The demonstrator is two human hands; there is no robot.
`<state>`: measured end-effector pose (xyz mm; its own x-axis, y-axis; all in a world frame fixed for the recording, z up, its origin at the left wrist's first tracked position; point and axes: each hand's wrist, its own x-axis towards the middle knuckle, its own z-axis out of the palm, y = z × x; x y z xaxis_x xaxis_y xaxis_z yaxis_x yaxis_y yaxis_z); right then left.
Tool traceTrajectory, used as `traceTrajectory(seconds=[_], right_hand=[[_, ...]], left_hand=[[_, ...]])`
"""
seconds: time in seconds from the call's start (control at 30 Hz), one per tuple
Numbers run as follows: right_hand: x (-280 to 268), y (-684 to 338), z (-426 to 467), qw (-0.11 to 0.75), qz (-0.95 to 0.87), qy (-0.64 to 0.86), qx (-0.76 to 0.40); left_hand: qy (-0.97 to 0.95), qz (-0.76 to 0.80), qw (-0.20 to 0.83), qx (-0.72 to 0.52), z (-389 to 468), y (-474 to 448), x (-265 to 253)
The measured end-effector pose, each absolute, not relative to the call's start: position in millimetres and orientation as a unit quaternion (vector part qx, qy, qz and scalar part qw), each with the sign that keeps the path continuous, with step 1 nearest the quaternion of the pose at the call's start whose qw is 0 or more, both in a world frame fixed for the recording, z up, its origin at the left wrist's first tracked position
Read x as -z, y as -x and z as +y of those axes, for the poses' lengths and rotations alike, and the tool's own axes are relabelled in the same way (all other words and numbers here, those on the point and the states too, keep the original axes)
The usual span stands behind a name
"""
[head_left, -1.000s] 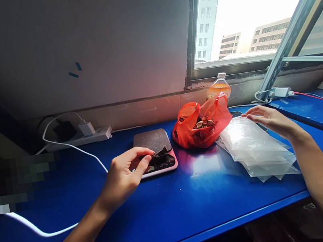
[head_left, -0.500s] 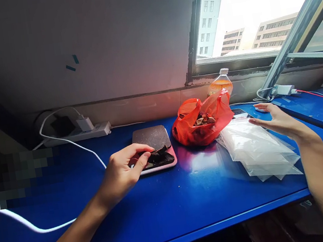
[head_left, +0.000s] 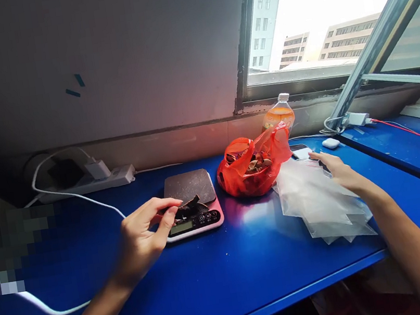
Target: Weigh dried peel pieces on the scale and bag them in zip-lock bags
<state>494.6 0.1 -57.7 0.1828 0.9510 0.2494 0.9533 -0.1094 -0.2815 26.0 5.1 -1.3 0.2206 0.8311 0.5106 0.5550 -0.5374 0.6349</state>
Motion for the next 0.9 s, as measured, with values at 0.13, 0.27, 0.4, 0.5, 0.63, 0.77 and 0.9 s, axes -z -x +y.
traceTrajectory(seconds=[0.13,0.27,0.4,0.5,0.63,0.77,0.9], right_hand=[[48.9,-500.6,4.1,0.255,-0.618,0.743,0.005],[64.6,-516.9,7.3,0.288,-0.508,0.81,0.057],[84.8,-525.0,9.2,0.252,-0.511,0.821,0.039],[90.7,-529.0,12.4,0.228,-0.506,0.831,0.041],[92.9,-535.1,14.9,0.197,-0.497,0.844,0.041],[95.4,-536.6,14.2,0.164,-0.492,0.854,0.035],[95.1,-535.7,13.4,0.155,-0.494,0.855,0.028]], left_hand=[[-0.744,0.468,0.164,-0.447,5.3,-22.3,1.7],[-0.713,0.498,0.168,-0.464,3.1,-20.8,-1.3],[-0.711,0.5,0.136,-0.476,6.7,-16.7,-3.6],[-0.729,0.496,0.105,-0.46,10.5,-13.3,-4.7],[-0.721,0.509,0.09,-0.462,12.7,-12.3,-4.0],[-0.713,0.516,0.102,-0.464,12.9,-13.9,-2.3],[-0.715,0.516,0.11,-0.459,12.5,-14.6,-1.2]])
